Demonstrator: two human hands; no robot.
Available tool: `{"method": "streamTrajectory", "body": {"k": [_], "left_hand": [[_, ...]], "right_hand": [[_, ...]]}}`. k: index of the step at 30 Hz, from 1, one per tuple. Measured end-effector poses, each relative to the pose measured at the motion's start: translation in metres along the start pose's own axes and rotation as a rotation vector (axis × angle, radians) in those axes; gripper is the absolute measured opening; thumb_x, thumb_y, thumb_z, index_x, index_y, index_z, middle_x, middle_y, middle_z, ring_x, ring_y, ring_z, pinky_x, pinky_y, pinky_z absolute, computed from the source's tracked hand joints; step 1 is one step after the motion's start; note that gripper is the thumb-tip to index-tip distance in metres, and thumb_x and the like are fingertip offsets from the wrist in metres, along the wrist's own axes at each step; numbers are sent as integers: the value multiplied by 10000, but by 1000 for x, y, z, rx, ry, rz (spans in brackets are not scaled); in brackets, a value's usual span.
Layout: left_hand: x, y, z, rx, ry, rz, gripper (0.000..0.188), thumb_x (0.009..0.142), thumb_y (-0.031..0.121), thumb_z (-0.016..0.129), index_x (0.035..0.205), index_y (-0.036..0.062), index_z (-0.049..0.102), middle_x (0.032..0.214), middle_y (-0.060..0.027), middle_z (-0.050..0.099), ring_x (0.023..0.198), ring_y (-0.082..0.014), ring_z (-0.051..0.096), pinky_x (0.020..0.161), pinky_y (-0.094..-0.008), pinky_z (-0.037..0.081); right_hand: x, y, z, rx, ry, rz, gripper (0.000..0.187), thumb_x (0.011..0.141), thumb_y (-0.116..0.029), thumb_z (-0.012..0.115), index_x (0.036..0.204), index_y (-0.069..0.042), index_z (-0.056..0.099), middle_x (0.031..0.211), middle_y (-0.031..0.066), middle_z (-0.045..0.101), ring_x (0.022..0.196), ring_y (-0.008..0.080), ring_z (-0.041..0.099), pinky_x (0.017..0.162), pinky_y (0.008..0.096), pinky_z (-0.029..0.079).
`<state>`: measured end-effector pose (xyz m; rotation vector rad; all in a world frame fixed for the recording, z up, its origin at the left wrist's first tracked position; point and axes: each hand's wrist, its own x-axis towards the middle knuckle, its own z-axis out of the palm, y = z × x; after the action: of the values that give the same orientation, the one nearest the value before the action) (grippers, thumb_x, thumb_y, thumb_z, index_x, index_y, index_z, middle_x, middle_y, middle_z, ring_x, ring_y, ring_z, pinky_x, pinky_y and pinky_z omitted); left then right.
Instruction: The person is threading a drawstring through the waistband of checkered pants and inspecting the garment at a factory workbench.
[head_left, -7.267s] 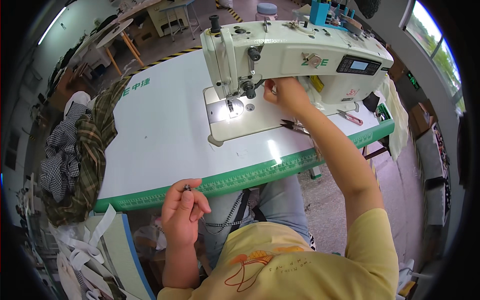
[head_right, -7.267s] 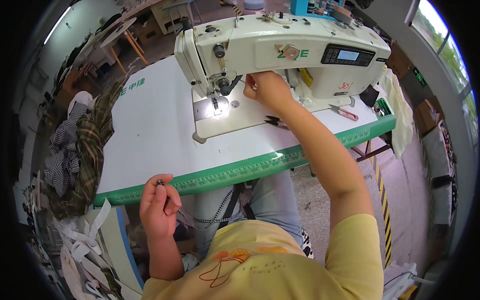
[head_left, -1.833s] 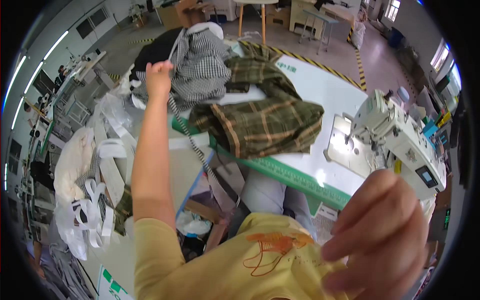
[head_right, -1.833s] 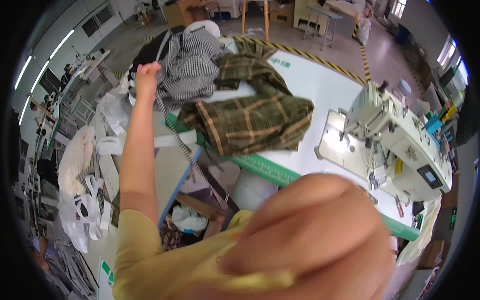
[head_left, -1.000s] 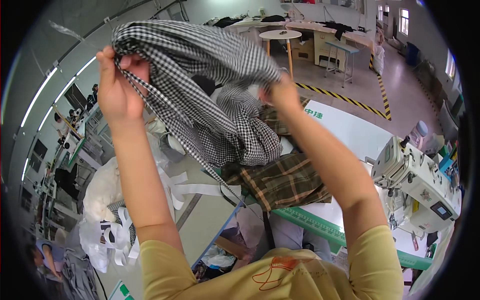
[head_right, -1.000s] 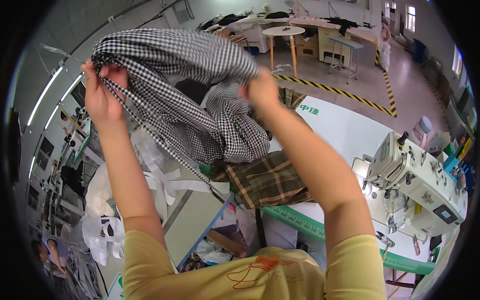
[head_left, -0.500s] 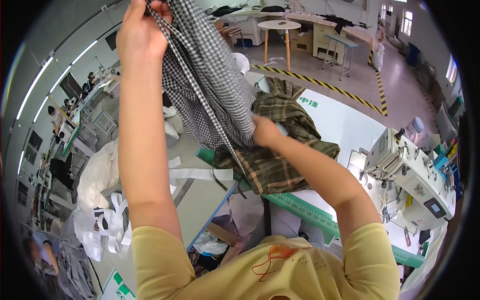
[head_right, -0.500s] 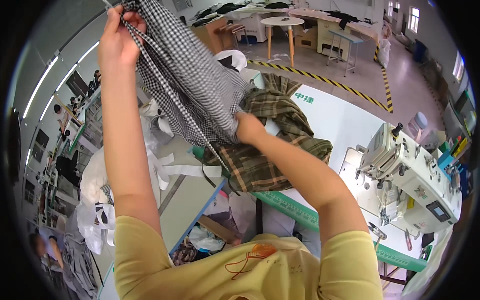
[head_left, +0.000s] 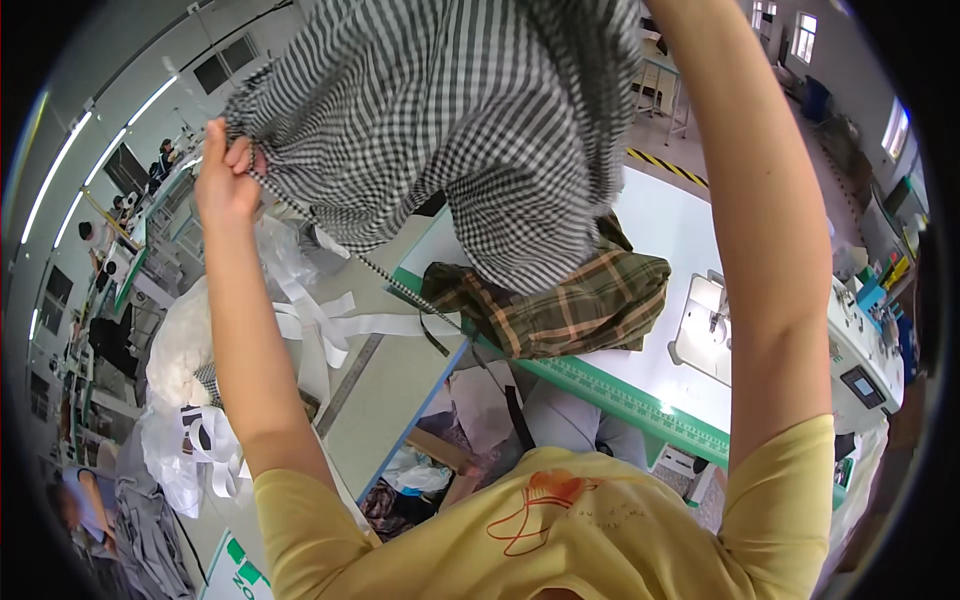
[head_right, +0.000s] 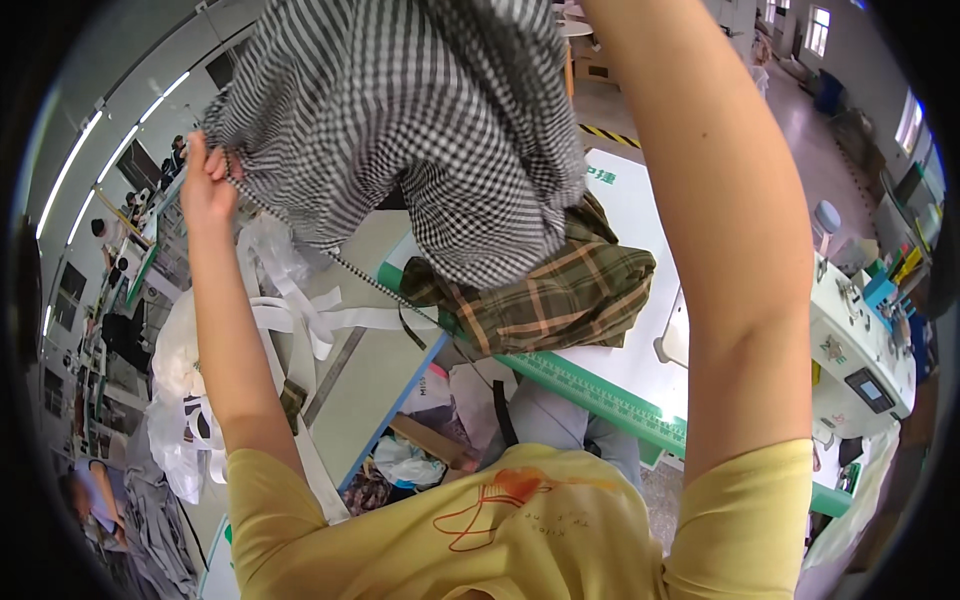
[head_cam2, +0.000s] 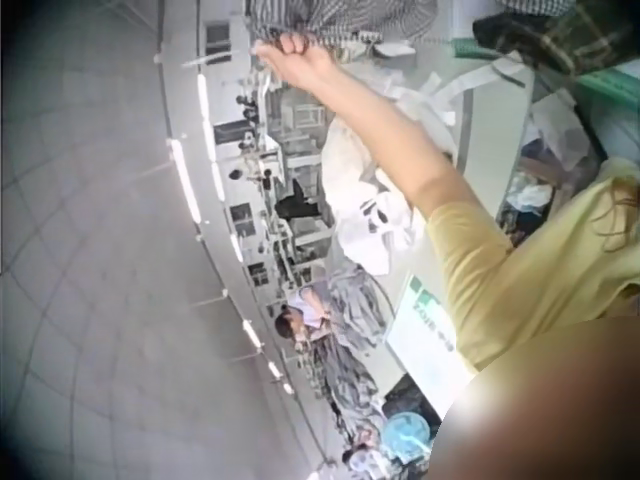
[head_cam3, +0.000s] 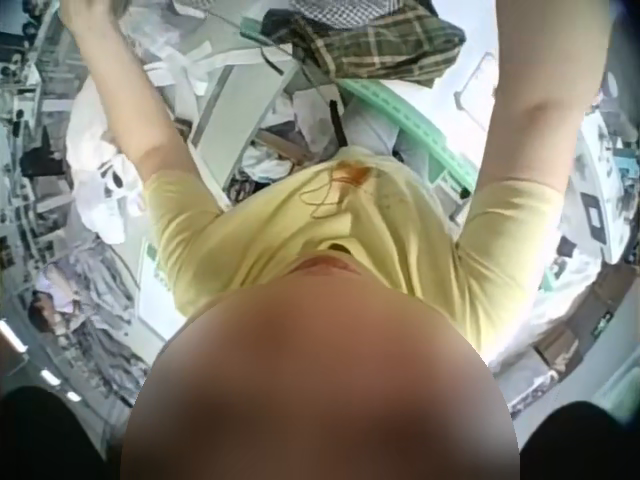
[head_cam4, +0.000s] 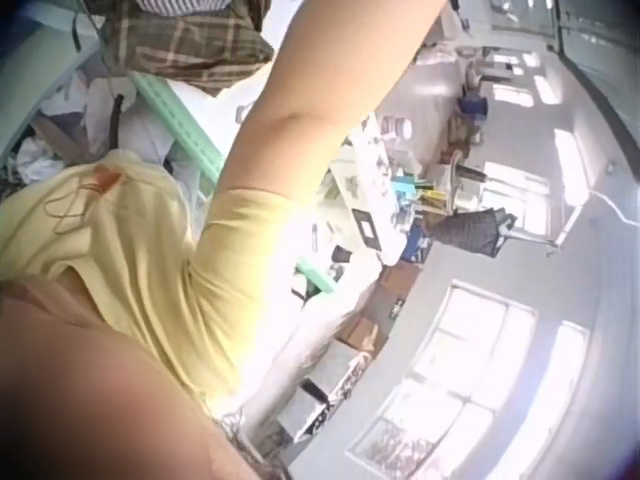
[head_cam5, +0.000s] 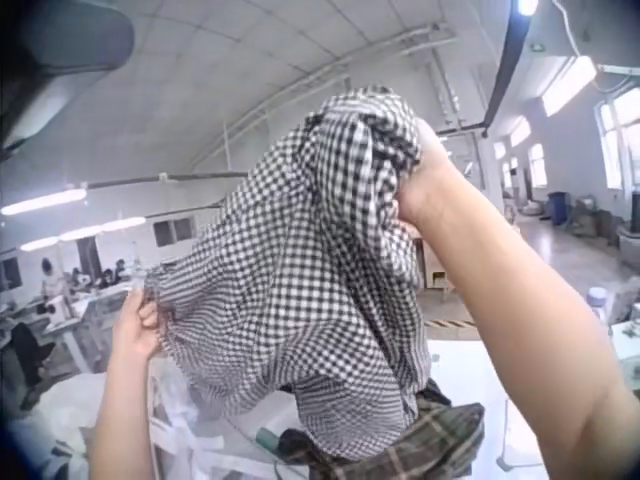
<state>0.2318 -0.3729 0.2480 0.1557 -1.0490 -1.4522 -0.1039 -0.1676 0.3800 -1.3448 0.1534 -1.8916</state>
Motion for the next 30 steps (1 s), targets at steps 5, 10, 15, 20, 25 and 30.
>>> {"method": "streamTrajectory", "body": {"k": [5,10,15,20,25,30], "left_hand": [[0,1,2,122,29,-25,149,922,126,516,940,-21,521,861,-69,539,807,-204,576,731,-262,509],[-12,-37,-34,242,-2,-267,166,911,150,546,974,-2,523,1050,-123,573,1051,-292,576,705,-278,513],[-68,-40,-45,360,-79,-316,171,933,214,516,964,48,540,921,-65,584,527,-24,301,425,-144,263],[-107,-28,-21,347,-204,-287,163,946,191,477,918,43,538,684,27,407,487,-12,281,401,-161,214],[-180,-74,25,657,-651,-425,126,852,146,571,776,48,594,1295,-156,427,646,-45,494,536,-180,378],[-225,-123,27,1355,-929,-36,76,783,131,622,789,55,626,1279,-110,490,814,-227,612,683,-323,472]], "right_hand": [[19,4,9,-191,104,32,387,947,-275,361,1018,54,552,978,195,623,917,293,596,897,432,452],[-48,48,-54,-1518,207,354,454,921,-328,458,1176,41,528,1151,179,581,1059,232,553,914,360,427],[-154,35,-116,-1358,208,657,510,858,-379,571,1261,-75,495,1119,77,584,987,188,565,868,327,450],[-251,24,-106,-1597,-5,773,509,817,-359,652,1243,-119,513,1188,82,569,1100,225,543,880,348,462],[-296,53,-78,-1801,-348,311,612,675,-135,735,1237,-115,493,1293,111,475,1161,319,471,966,401,407],[-289,77,-104,-1916,-517,446,291,741,-176,662,1020,-106,613,1029,54,601,931,274,562,764,407,457]]}}
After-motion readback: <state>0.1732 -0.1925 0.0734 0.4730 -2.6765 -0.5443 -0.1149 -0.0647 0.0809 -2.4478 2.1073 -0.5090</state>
